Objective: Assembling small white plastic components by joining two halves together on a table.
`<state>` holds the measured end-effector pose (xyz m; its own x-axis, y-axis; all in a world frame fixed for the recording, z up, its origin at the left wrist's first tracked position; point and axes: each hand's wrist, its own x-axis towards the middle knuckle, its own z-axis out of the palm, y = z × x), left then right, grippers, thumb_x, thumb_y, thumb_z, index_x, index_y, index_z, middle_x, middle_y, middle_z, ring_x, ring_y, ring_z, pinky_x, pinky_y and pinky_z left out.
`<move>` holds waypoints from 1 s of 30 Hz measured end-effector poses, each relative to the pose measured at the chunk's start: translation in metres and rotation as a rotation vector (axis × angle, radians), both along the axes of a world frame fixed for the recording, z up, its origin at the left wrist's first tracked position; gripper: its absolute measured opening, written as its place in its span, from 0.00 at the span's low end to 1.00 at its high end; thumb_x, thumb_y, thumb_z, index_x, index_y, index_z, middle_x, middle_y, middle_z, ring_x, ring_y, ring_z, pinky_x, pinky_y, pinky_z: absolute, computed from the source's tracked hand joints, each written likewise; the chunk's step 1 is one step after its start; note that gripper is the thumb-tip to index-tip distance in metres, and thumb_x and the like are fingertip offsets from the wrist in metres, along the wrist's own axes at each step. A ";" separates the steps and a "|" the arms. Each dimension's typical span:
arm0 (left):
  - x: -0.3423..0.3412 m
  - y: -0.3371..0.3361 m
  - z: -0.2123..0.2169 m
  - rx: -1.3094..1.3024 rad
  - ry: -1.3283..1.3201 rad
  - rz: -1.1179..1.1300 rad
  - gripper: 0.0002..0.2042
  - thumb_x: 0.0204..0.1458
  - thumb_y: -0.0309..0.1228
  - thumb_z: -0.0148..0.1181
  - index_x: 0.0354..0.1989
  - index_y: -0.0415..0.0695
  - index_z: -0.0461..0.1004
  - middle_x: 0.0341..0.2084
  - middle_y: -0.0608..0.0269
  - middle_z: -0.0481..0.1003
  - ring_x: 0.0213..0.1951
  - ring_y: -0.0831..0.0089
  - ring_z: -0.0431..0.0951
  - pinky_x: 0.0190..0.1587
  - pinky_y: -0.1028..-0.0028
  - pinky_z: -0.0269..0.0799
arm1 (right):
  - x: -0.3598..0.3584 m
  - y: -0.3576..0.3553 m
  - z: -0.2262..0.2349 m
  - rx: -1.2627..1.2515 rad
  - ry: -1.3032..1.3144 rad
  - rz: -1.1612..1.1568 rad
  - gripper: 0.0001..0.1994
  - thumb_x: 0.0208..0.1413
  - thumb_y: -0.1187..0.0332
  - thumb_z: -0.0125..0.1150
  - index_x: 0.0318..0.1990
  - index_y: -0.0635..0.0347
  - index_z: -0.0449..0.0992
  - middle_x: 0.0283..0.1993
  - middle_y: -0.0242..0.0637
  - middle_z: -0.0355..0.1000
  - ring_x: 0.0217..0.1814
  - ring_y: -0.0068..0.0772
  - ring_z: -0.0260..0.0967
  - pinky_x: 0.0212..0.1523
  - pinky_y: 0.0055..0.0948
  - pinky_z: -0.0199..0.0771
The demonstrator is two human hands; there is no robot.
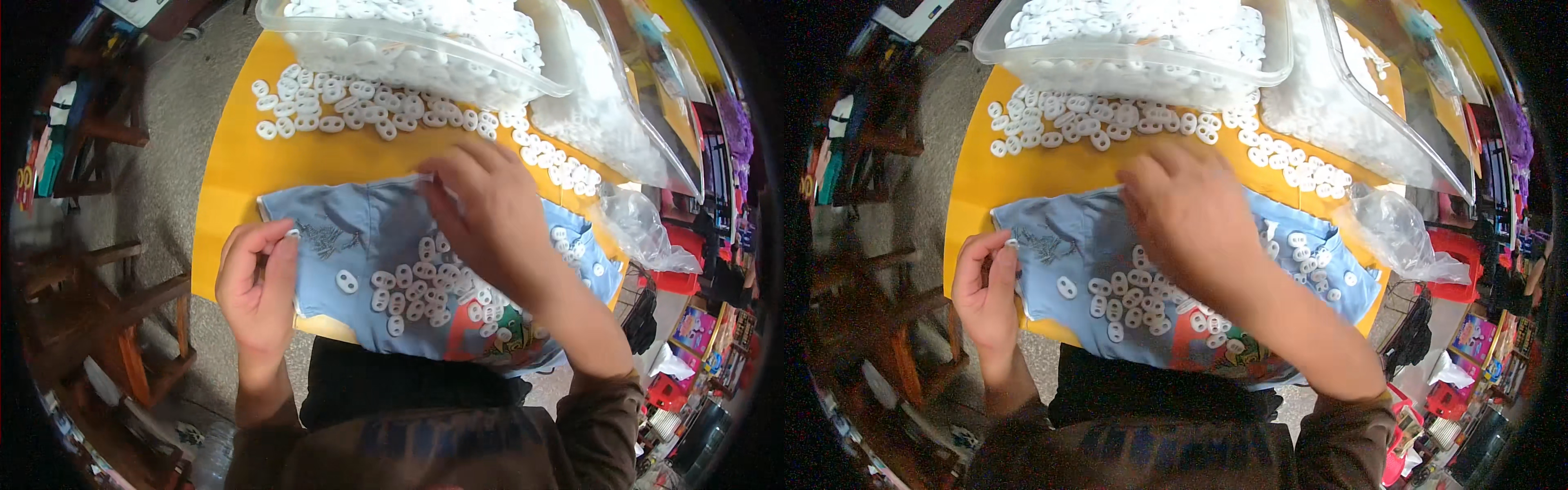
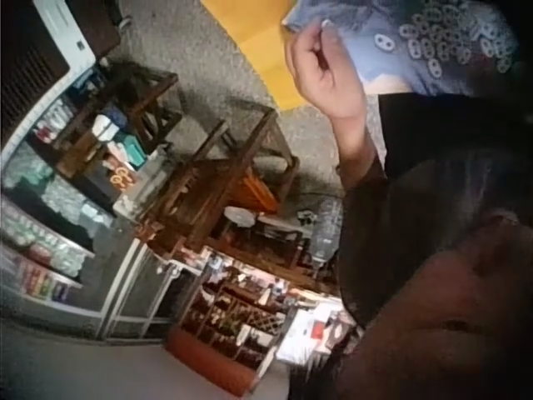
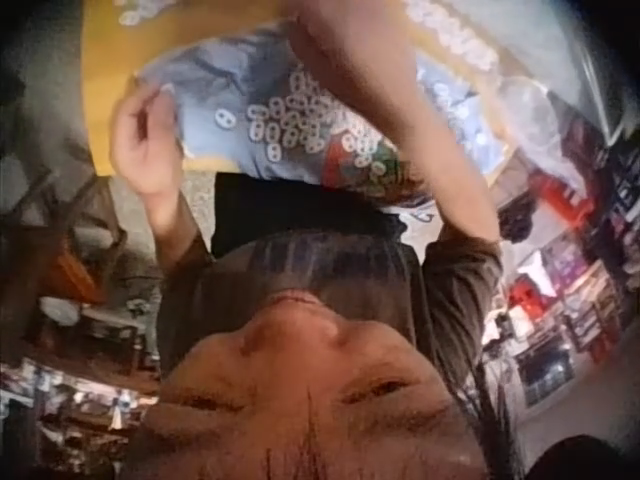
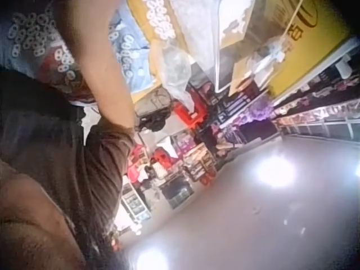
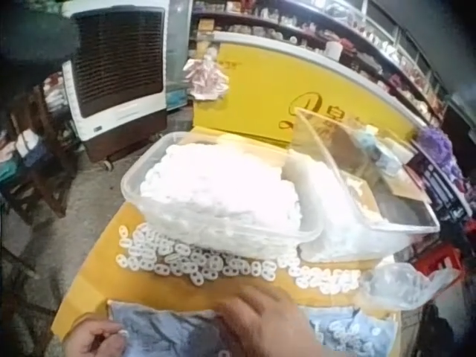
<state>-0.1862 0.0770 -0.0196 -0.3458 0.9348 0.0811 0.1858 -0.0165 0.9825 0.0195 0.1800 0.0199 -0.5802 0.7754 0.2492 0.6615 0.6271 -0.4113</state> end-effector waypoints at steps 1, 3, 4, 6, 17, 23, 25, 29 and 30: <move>0.000 0.001 0.000 -0.013 -0.006 0.003 0.08 0.48 0.16 0.52 0.37 0.34 0.71 0.30 0.66 0.66 0.31 0.82 0.63 0.36 0.85 0.61 | -0.001 0.007 -0.003 0.002 0.000 -0.005 0.06 0.43 0.74 0.57 0.31 0.59 0.72 0.29 0.40 0.68 0.33 0.44 0.66 0.34 0.36 0.65; 0.001 0.002 0.000 -0.012 0.005 0.000 0.08 0.48 0.16 0.52 0.37 0.34 0.71 0.30 0.66 0.66 0.31 0.82 0.63 0.36 0.85 0.61 | -0.001 0.016 -0.009 -0.009 0.048 -0.004 0.02 0.42 0.74 0.54 0.25 0.60 0.70 0.27 0.42 0.66 0.34 0.45 0.66 0.36 0.39 0.67; 0.001 0.002 -0.001 -0.015 0.018 0.003 0.08 0.48 0.16 0.53 0.37 0.34 0.71 0.30 0.66 0.66 0.31 0.83 0.64 0.36 0.85 0.61 | -0.001 0.018 -0.011 -0.008 0.049 -0.004 0.02 0.42 0.74 0.54 0.25 0.60 0.70 0.27 0.42 0.66 0.34 0.45 0.66 0.36 0.39 0.67; 0.001 0.003 0.000 -0.013 0.014 0.000 0.08 0.48 0.16 0.52 0.37 0.34 0.71 0.30 0.66 0.66 0.31 0.83 0.64 0.35 0.86 0.61 | -0.001 0.022 -0.013 -0.065 -0.020 0.013 0.04 0.44 0.73 0.57 0.30 0.58 0.73 0.29 0.39 0.68 0.35 0.45 0.66 0.37 0.37 0.66; 0.002 0.002 0.000 0.016 -0.030 -0.016 0.08 0.48 0.16 0.52 0.37 0.34 0.71 0.29 0.67 0.65 0.29 0.84 0.63 0.32 0.88 0.60 | -0.009 0.023 -0.012 0.177 -0.213 0.173 0.06 0.39 0.75 0.56 0.28 0.62 0.69 0.26 0.40 0.66 0.34 0.44 0.66 0.36 0.37 0.68; 0.001 0.000 0.000 0.038 -0.035 -0.020 0.08 0.48 0.16 0.52 0.37 0.34 0.71 0.29 0.67 0.65 0.30 0.84 0.63 0.33 0.87 0.60 | -0.001 0.027 -0.021 0.124 -0.024 0.185 0.07 0.40 0.76 0.55 0.30 0.63 0.68 0.27 0.40 0.66 0.33 0.41 0.67 0.35 0.34 0.68; 0.002 0.000 0.000 0.039 -0.046 -0.019 0.08 0.48 0.16 0.52 0.37 0.34 0.71 0.29 0.67 0.65 0.30 0.84 0.63 0.33 0.87 0.60 | 0.003 0.022 -0.017 0.108 0.058 0.167 0.07 0.40 0.77 0.55 0.30 0.63 0.68 0.27 0.40 0.66 0.31 0.39 0.67 0.34 0.31 0.68; 0.001 -0.001 -0.002 0.033 -0.029 -0.010 0.08 0.48 0.16 0.52 0.37 0.34 0.71 0.30 0.68 0.65 0.30 0.84 0.62 0.34 0.87 0.60 | 0.011 0.002 0.001 -0.466 0.407 -0.041 0.04 0.46 0.80 0.54 0.29 0.62 0.68 0.29 0.33 0.68 0.30 0.25 0.67 0.34 0.21 0.67; 0.000 -0.001 -0.002 0.022 -0.016 -0.006 0.07 0.49 0.17 0.52 0.37 0.34 0.71 0.30 0.68 0.65 0.29 0.84 0.63 0.33 0.87 0.60 | 0.012 -0.004 0.005 -0.691 0.635 -0.101 0.05 0.47 0.81 0.54 0.29 0.61 0.68 0.30 0.31 0.68 0.31 0.21 0.66 0.35 0.18 0.66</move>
